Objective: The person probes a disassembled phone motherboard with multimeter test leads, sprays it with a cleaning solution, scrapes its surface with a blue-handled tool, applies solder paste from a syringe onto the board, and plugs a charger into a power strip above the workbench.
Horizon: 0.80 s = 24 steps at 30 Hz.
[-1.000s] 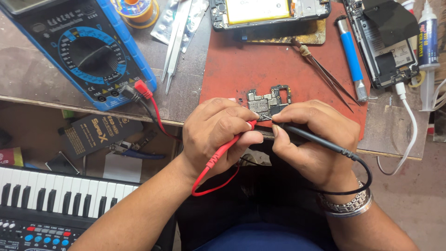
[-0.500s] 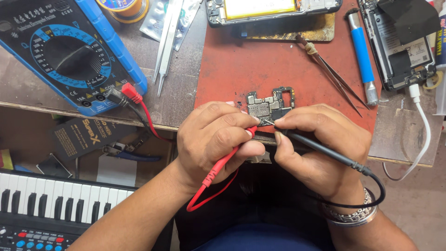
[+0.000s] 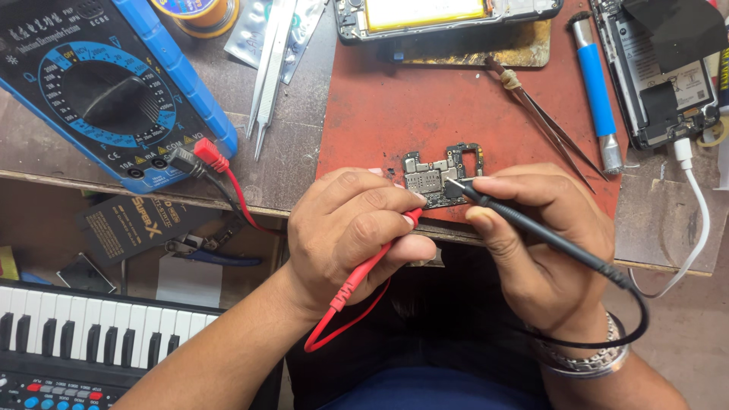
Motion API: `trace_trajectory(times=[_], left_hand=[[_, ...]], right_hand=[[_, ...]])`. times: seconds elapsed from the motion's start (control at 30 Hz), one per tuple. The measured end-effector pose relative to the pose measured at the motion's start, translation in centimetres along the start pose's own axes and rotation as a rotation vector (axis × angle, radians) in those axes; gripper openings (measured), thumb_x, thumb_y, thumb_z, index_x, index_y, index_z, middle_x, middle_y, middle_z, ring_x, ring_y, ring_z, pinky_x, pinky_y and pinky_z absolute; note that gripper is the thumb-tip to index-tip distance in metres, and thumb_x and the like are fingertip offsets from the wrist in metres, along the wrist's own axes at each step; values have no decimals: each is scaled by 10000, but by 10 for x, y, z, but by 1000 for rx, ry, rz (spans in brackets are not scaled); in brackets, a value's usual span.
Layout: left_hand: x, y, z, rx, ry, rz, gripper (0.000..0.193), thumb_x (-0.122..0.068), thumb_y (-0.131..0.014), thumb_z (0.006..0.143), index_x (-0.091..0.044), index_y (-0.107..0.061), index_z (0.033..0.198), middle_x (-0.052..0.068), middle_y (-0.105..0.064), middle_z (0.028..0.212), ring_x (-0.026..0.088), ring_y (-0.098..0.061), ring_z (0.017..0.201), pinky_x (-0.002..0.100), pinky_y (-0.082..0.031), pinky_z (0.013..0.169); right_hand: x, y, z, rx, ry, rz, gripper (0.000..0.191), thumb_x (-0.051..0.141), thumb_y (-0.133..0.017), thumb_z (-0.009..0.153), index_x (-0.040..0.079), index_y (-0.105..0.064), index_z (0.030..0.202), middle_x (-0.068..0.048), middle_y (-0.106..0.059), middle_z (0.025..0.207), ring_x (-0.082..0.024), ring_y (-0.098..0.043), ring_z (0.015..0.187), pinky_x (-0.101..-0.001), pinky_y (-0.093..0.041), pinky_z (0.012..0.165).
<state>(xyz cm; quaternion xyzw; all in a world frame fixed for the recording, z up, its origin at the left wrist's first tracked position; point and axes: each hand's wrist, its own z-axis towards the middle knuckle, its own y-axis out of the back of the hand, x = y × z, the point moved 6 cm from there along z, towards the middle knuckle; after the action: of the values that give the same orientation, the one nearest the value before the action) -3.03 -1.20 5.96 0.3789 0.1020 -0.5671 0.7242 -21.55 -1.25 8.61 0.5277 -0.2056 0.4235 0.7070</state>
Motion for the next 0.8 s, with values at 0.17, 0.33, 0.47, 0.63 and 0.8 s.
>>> trace_trajectory(times=[0.17,0.33,0.47,0.63,0.8], left_hand=[[-1,0,1,3,15,1,307,-357,-733,1021,-132,-533,1082,38,-739,1046,259,-725,969,366,-573,807],[-1,0,1,9,11,6,312,-355,-734,1021,-129,-528,1081,38,-738,1048,261,-722,965,369,-574,816],[0,1,1,5,12,3,313,-351,-738,1013,-130,-525,1072,37,-736,1037,263,-725,964,372,-569,810],[0,0,0,3,13,-1,306,-343,-738,1020,-128,-528,1081,42,-740,1043,260,-723,959,369,-573,812],[1,0,0,-4,16,6,305,-338,-744,1015,-131,-530,1081,39,-740,1038,257,-727,954,365,-572,803]], right_hand=[[-5,9,6,153,-175,209,162,40,-676,952,-9,-698,1105,-131,-685,1092,-201,-675,1015,-286,-547,894],[-2,9,12,121,-96,166,126,37,-674,952,-9,-687,1069,-122,-718,1059,-192,-705,976,-277,-557,873],[-5,2,9,144,-61,209,111,39,-704,974,-11,-695,1072,-123,-747,1051,-184,-743,929,-261,-583,845],[-7,1,10,191,-6,87,111,49,-721,947,-17,-706,1035,-137,-746,1017,-204,-740,917,-296,-576,854],[-6,-2,12,203,8,57,110,59,-726,943,-8,-711,1029,-136,-746,1007,-213,-740,930,-300,-572,848]])
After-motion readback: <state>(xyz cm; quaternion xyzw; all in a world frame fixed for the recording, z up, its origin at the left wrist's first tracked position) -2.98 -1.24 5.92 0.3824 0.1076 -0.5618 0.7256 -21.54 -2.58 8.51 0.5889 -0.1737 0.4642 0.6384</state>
